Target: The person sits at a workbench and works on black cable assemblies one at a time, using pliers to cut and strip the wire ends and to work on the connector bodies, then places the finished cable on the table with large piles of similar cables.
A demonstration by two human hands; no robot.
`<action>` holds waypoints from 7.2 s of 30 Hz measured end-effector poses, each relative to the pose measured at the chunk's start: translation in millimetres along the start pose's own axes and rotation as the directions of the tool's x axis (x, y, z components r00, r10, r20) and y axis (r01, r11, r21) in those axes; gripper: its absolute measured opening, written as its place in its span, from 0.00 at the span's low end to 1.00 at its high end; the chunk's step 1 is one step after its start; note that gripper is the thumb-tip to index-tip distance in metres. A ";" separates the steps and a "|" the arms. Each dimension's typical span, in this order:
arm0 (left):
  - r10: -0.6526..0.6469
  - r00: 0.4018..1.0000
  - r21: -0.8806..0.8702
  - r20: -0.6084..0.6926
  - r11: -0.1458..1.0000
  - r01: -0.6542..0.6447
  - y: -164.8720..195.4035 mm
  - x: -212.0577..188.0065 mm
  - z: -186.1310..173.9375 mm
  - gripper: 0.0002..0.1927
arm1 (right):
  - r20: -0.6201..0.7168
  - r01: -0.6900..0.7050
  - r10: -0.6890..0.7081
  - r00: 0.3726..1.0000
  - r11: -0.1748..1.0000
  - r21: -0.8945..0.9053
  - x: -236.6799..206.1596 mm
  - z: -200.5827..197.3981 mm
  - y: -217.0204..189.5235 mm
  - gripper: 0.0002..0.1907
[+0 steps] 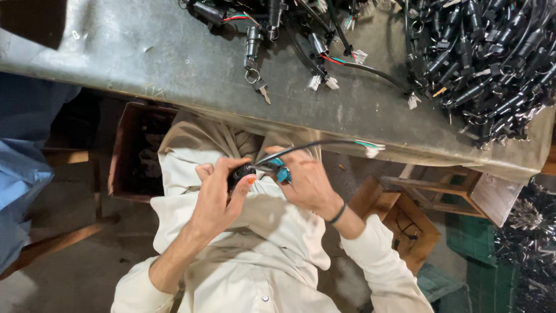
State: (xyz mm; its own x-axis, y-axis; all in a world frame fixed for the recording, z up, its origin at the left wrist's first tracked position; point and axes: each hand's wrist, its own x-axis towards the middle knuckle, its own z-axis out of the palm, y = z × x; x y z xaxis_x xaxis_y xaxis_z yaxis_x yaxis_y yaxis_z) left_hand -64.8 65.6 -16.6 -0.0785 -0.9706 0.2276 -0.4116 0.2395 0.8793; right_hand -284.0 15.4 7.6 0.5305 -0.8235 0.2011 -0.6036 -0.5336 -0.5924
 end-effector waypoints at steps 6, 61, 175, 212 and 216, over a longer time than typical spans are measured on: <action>0.123 0.984 0.275 -0.130 0.958 -0.083 4.4 6.9 2.3 0.17 | 0.162 -0.217 0.206 0.965 0.975 0.054 -10.7 -2.3 -25.7 0.21; 0.157 0.978 0.274 -0.137 0.955 -0.115 -5.9 -14.1 32.3 0.18 | 0.212 -0.377 0.393 0.895 0.920 -0.109 -35.7 0.9 -28.2 0.15; 0.040 0.871 -0.417 0.489 0.888 0.193 22.4 4.5 -5.3 0.15 | 0.364 -0.419 0.378 0.851 0.073 0.905 -63.7 11.0 25.1 0.08; -0.055 0.844 -0.472 0.534 0.809 0.351 8.3 -6.9 14.9 0.16 | -0.116 0.096 -0.016 0.993 0.673 0.733 -43.4 -3.0 -6.9 0.12; -0.124 0.967 -0.676 0.221 0.695 0.244 12.5 -5.9 48.6 0.16 | -0.226 0.022 0.416 0.881 0.442 0.897 -48.1 37.9 -29.7 0.17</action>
State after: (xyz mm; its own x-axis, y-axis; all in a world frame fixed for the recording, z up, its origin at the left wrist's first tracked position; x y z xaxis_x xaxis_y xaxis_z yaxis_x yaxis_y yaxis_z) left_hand -113.7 73.1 -27.3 -0.2253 -0.9741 0.0183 0.3091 -0.0536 0.9495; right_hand -269.1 78.2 -14.0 0.0816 -0.9908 0.1075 0.2787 -0.0809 -0.9570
